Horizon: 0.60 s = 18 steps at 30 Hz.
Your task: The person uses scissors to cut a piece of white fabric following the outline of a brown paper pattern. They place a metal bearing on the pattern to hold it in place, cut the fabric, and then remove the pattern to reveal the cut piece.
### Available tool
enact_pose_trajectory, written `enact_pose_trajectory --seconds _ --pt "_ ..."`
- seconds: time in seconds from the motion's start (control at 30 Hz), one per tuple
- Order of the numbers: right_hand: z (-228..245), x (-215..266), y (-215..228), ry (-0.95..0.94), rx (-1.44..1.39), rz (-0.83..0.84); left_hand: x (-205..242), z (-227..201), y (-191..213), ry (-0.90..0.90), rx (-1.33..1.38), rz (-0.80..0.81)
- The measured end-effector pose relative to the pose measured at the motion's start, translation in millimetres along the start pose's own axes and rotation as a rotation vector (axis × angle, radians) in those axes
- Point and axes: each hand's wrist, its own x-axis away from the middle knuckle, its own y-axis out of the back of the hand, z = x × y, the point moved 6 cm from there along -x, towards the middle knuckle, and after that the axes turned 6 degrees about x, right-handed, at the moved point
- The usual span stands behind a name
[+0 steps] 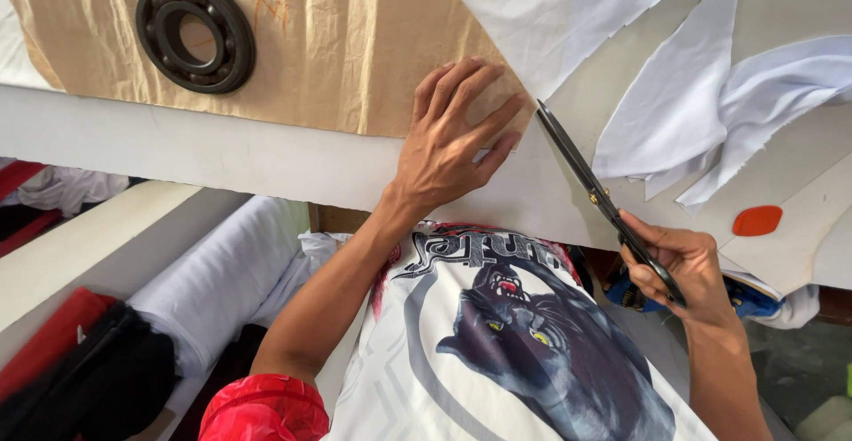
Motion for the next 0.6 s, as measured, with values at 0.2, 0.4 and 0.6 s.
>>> enact_pose_trajectory --seconds 0.2,0.4,0.6 --pt "-5 -11 2 0.087 -0.021 0.041 1 0 0 -0.011 -0.002 0.005" --pt "9 -19 0 0.104 0.177 0.005 -1 1 0 0.004 0.022 0.004" --pt "8 -18 1 0.115 0.267 0.012 0 2 0 0.01 0.026 -0.008"
